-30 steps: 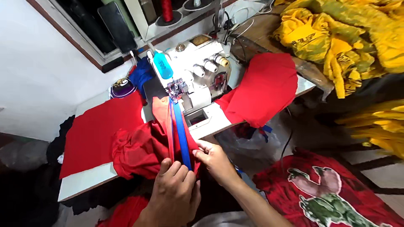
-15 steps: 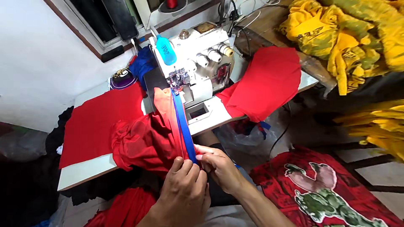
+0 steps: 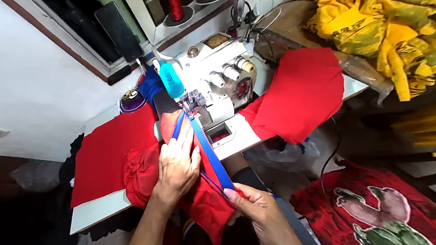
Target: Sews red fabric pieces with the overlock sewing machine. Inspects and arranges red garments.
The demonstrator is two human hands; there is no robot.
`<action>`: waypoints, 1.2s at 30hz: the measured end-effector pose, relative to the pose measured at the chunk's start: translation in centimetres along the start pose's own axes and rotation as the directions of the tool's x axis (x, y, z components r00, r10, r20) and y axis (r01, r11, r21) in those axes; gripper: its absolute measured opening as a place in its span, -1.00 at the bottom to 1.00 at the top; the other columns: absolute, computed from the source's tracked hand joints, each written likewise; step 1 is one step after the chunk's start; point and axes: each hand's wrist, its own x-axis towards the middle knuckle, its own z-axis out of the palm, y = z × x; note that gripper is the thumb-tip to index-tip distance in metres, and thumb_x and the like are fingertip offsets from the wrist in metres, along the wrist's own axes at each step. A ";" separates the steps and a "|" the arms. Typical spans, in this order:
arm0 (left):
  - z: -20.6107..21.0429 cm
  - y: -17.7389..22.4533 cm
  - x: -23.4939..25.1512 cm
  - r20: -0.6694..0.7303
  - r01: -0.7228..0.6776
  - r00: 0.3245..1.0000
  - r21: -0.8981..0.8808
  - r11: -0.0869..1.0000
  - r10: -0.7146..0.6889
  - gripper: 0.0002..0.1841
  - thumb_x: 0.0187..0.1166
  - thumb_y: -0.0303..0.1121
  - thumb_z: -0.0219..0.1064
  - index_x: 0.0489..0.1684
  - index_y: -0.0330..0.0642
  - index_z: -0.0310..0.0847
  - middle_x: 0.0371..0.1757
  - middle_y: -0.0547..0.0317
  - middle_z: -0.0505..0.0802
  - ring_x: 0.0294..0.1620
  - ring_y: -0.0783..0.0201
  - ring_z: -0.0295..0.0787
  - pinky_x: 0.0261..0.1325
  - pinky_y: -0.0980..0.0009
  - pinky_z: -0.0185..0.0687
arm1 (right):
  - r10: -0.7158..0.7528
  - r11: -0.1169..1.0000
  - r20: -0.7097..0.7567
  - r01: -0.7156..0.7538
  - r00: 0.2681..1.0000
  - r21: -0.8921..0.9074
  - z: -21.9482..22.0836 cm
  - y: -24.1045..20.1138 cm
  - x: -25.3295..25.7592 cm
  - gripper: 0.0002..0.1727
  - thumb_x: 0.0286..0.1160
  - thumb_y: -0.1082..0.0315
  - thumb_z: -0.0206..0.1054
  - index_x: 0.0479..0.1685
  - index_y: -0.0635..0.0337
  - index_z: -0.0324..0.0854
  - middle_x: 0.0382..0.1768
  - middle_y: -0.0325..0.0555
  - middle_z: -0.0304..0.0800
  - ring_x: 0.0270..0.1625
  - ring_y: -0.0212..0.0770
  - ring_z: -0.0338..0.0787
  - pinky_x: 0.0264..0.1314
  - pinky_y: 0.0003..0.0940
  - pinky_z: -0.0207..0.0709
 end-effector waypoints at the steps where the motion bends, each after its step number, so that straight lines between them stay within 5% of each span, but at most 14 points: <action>1: 0.0 -0.1 0.4 0.006 0.013 1.000 0.020 1.000 -0.014 -0.44 0.75 -0.06 -0.07 0.61 -0.03 0.58 0.57 0.26 0.71 0.10 0.06 0.74 -0.02 0.10 0.54 | -0.004 1.000 -0.008 0.004 1.000 0.020 0.2 -0.1 0.6 -0.80 0.66 0.41 0.25 -0.06 0.28 0.79 -0.35 -0.17 0.91 -0.44 -0.32 0.87 -0.38 -0.36 0.83; 6: 0.0 -1.7 4.7 0.070 0.102 0.992 0.063 0.993 -0.106 -0.48 0.75 -0.04 -0.05 0.51 0.03 0.67 0.56 0.26 0.72 0.15 -0.05 0.75 0.01 -0.06 0.58 | -0.014 0.997 -0.020 0.016 1.000 0.076 1.2 -0.1 5.6 -0.78 0.64 0.33 0.28 -0.18 0.26 0.80 -0.39 -0.14 0.87 -0.38 -0.30 0.88 -0.35 -0.37 0.82; 10: 0.4 -4.1 8.0 0.084 0.141 0.985 0.088 0.986 -0.148 -0.56 0.76 -0.03 0.01 0.25 -0.02 0.76 0.11 -0.02 0.85 0.07 -0.18 0.76 -0.03 -0.21 0.62 | 0.026 0.995 -0.019 -0.024 0.999 0.096 2.2 -0.7 9.8 -0.79 0.63 0.35 0.29 -0.20 0.29 0.79 -0.37 -0.12 0.86 -0.33 -0.28 0.88 -0.26 -0.34 0.83; 13: 1.4 -6.9 10.0 0.039 0.187 0.981 0.032 0.982 -0.188 -0.59 0.66 -0.05 0.16 0.05 -0.15 0.81 0.02 -0.18 0.85 0.09 -0.22 0.78 0.03 -0.27 0.62 | 0.082 0.992 -0.033 -0.079 0.996 0.097 3.0 -1.3 12.7 -0.77 0.65 0.35 0.30 -0.27 0.30 0.78 -0.41 -0.08 0.86 -0.39 -0.25 0.88 -0.30 -0.34 0.82; 16: 1.3 -11.1 11.1 0.086 0.123 0.990 -0.104 0.987 -0.114 -0.63 0.61 -0.12 0.33 0.01 -0.29 0.79 0.23 -0.25 0.80 0.34 -0.22 0.72 0.34 -0.30 0.53 | 0.117 0.983 -0.060 -0.107 0.991 0.149 4.1 -2.0 14.2 -0.71 0.68 0.39 0.29 -0.45 0.32 0.70 -0.57 -0.07 0.81 -0.54 -0.29 0.83 -0.42 -0.44 0.76; 20: -3.6 -14.7 8.7 0.253 -0.092 0.958 -0.169 0.981 0.133 -0.43 0.63 0.16 0.24 0.39 -0.03 0.73 0.49 0.15 0.75 0.56 0.12 0.62 0.58 -0.11 0.50 | 0.081 0.989 -0.077 -0.070 0.994 0.131 4.2 -2.3 14.3 -0.63 0.73 0.40 0.22 -0.51 0.34 0.71 -0.65 -0.09 0.79 -0.58 -0.30 0.82 -0.43 -0.47 0.76; 23: -8.9 -14.2 3.3 0.104 -0.306 0.945 -0.062 0.950 0.311 -0.64 0.55 0.02 0.25 -0.32 0.02 0.89 -0.27 0.31 0.90 -0.09 0.26 0.86 0.23 0.04 0.70 | -0.043 0.997 -0.167 0.033 0.985 -0.064 4.7 -0.4 12.8 -0.72 0.74 0.29 0.23 -0.17 0.24 0.81 -0.38 -0.16 0.88 -0.29 -0.32 0.89 -0.12 -0.38 0.81; 26: -14.9 -6.1 -1.2 0.059 -0.386 0.912 -0.208 0.898 0.406 -0.67 0.72 -0.08 0.29 -0.41 -0.08 0.71 -0.41 0.21 0.78 -0.14 0.29 0.80 0.63 0.09 0.40 | -0.150 0.976 -0.108 0.130 0.983 -0.174 8.3 0.7 10.6 -0.64 0.71 0.27 0.13 0.28 0.29 0.61 -0.12 -0.10 0.84 -0.02 -0.34 0.84 0.15 -0.29 0.74; 27: -15.3 -3.0 -2.1 0.036 -0.407 0.900 -0.286 0.867 0.434 -0.70 0.70 -0.18 0.32 -0.45 -0.14 0.68 -0.44 0.13 0.74 -0.15 0.21 0.76 0.61 0.15 0.40 | -0.155 0.981 -0.032 0.150 0.987 -0.123 9.5 0.6 10.0 -0.61 0.69 0.35 0.11 0.34 0.39 0.56 -0.04 -0.06 0.83 0.07 -0.41 0.78 0.27 -0.41 0.64; 29: -12.9 0.7 -3.6 -0.013 -0.466 0.873 -0.319 0.825 0.487 -0.69 0.65 -0.26 0.28 -0.58 -0.13 0.62 -0.57 0.13 0.66 -0.33 0.13 0.68 0.28 0.26 0.56 | -0.045 0.988 0.145 0.022 0.988 0.152 10.8 0.7 10.0 -0.81 0.69 0.53 -0.02 -0.09 0.27 0.54 -0.41 -0.33 0.66 -0.33 -0.68 0.60 -0.15 -0.74 0.52; 31: -9.6 0.6 -5.0 -0.045 -0.477 0.869 -0.340 0.811 0.493 -0.65 0.64 -0.21 0.24 -0.64 -0.10 0.58 -0.67 0.18 0.59 -0.53 0.18 0.56 -0.18 0.30 0.49 | 0.096 0.991 0.296 -0.119 0.950 0.059 9.0 0.5 10.5 -0.77 0.78 0.55 -0.10 -0.10 0.32 0.49 -0.44 -0.33 0.57 -0.39 -0.64 0.56 -0.22 -0.72 0.52; 33: -7.9 -0.6 -6.7 -0.053 -0.418 0.905 -0.294 0.860 0.422 -0.65 0.63 -0.15 0.24 -0.60 -0.11 0.62 -0.66 0.19 0.63 -0.56 0.19 0.58 -0.30 0.29 0.48 | -0.067 0.904 0.280 0.176 0.958 -0.389 6.1 1.2 10.7 -0.79 0.58 0.46 0.19 -0.09 0.40 0.71 -0.28 -0.17 0.79 -0.17 -0.50 0.72 0.03 -0.52 0.59; 34: -7.1 -1.0 -7.5 -0.068 -0.377 0.926 -0.263 0.888 0.373 -0.66 0.63 -0.14 0.24 -0.56 -0.11 0.65 -0.62 0.19 0.67 -0.53 0.20 0.62 -0.30 0.28 0.52 | -0.210 0.796 0.231 0.304 0.950 -0.524 4.7 1.8 10.7 -0.79 0.48 0.37 0.28 -0.21 0.31 0.79 -0.31 -0.16 0.85 -0.18 -0.42 0.79 -0.03 -0.37 0.65; 36: -5.8 -1.0 -8.3 -0.109 -0.326 0.945 -0.233 0.916 0.309 -0.68 0.64 -0.14 0.22 -0.50 -0.09 0.65 -0.58 0.21 0.67 -0.49 0.22 0.63 -0.35 0.31 0.52 | -0.559 0.587 0.213 0.564 0.801 -0.581 2.5 2.7 10.0 -0.79 0.47 0.30 0.33 -0.13 0.14 0.86 -0.15 -0.26 0.93 -0.06 -0.47 0.87 0.04 -0.44 0.78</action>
